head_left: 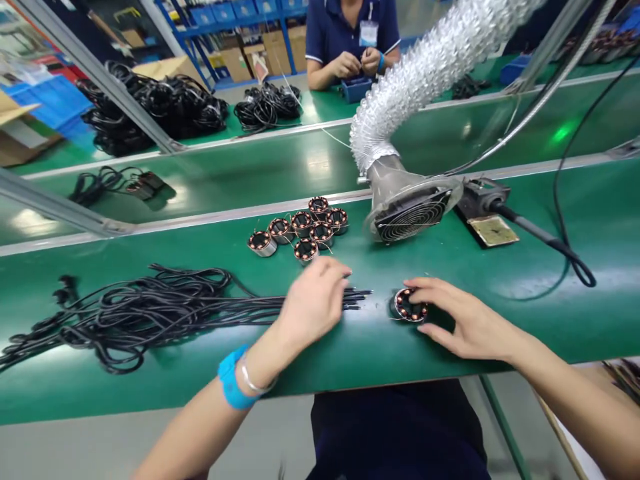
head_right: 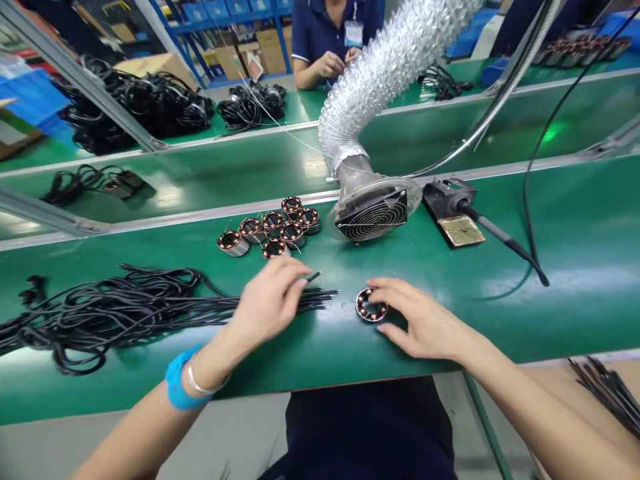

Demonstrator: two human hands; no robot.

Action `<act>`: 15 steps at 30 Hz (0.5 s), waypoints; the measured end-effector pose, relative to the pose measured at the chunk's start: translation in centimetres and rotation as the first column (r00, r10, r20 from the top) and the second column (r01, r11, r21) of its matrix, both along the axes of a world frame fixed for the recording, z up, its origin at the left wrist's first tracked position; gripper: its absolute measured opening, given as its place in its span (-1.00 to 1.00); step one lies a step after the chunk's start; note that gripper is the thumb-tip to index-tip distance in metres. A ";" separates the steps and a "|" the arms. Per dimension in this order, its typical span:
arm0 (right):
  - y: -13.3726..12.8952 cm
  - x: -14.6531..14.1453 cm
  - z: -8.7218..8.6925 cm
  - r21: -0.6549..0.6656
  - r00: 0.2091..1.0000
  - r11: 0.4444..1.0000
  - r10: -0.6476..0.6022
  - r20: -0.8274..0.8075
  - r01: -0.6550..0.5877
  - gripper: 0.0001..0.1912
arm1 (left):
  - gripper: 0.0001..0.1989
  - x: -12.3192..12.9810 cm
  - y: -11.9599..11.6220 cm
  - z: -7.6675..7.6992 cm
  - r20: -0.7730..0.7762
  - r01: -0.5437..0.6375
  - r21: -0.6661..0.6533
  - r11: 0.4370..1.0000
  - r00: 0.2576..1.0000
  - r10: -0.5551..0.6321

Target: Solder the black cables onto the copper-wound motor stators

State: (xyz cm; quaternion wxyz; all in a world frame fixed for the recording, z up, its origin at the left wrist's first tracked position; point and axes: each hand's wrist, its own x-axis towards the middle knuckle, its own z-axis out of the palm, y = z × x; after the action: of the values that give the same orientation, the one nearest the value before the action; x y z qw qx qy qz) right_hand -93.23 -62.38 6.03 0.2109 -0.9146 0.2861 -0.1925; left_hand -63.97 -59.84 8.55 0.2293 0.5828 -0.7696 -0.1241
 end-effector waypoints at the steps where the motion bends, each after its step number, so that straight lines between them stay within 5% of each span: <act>1: -0.2 0.2 0.0 0.029 1.000 0.999 -0.024 0.011 0.024 -0.52 | -0.71 -1.4 0.2 0.1 -0.097 0.081 0.096 0.992 0.993 -0.072; 3: -0.9 0.9 -0.2 0.058 0.997 0.997 -0.060 0.046 0.057 -0.38 | -0.65 -3.6 -0.1 -0.1 -0.246 0.234 0.319 0.919 0.956 -0.158; 6: -2.2 1.9 -0.8 0.040 0.994 0.999 0.022 0.108 -0.026 -0.47 | -0.75 -4.6 -1.8 -0.9 -0.362 0.335 0.533 0.777 0.920 -0.148; 10: -3.4 2.2 -1.5 0.000 0.974 0.994 0.104 0.202 -0.107 -0.51 | -0.79 -4.0 -3.5 -1.4 -0.480 0.316 0.614 0.723 0.877 0.025; 15: -3.2 2.3 -2.5 0.022 0.959 0.995 0.090 0.270 -0.099 -0.54 | -0.66 -5.8 -4.1 -0.2 -0.628 0.369 0.704 0.607 0.723 0.288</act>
State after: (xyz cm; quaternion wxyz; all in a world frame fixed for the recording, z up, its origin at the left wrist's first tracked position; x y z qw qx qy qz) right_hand -90.92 -65.61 3.56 0.2729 -0.8888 0.2143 -0.2994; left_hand -69.72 -63.98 8.35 0.2118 0.5117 -0.5023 -0.6640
